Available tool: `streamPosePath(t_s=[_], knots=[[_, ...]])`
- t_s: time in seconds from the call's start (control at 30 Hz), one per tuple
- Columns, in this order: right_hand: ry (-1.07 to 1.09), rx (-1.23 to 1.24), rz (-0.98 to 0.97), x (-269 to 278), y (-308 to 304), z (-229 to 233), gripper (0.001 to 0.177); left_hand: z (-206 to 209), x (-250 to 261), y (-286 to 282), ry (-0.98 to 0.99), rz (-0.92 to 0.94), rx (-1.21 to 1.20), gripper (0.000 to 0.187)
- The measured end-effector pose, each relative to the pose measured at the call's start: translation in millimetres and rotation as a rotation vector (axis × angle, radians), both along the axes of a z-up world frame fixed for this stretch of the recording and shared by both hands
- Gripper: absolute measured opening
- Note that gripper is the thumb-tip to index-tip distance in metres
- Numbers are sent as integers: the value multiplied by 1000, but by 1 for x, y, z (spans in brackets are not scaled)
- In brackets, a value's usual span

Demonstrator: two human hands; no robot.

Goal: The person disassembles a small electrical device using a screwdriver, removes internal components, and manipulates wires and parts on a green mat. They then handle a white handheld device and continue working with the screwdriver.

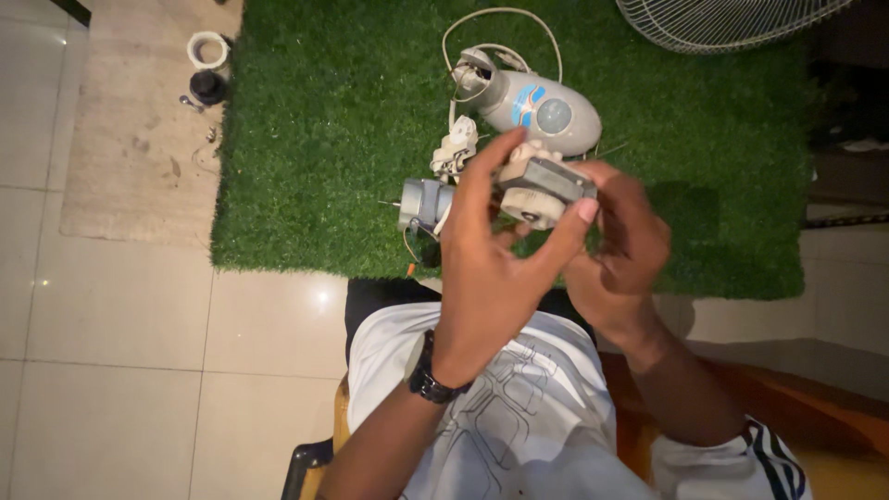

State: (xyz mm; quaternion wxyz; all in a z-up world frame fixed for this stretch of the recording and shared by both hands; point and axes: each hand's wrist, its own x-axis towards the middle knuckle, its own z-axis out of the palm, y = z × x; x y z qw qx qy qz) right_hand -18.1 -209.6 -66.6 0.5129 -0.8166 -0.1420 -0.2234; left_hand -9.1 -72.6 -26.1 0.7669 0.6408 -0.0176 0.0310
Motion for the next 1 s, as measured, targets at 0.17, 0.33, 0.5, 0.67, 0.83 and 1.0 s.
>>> streamPosePath(t_s=[0.17, 0.33, 0.5, 0.67, 0.83, 1.0], knots=[[-38, 14, 31, 3, 2, 15, 26, -7, -2, 3, -145, 58, 171, 59], [7, -17, 35, -6, 9, 22, 31, -18, -7, 8, -239, 41, 250, 54], [58, -74, 14, -10, 7, 18, 28, -17, -5, 11, -186, -45, 179, 50], [13, -226, -32, -8, 5, 17, 29, -14, -2, 10, -61, -138, -84, 57], [-30, -328, 17, -6, -1, 21, 32, -18, 0, 13, 94, -102, 185, 68], [-57, -409, 32, -8, -5, 24, 32, -14, -11, 13, 91, -137, 89, 48]])
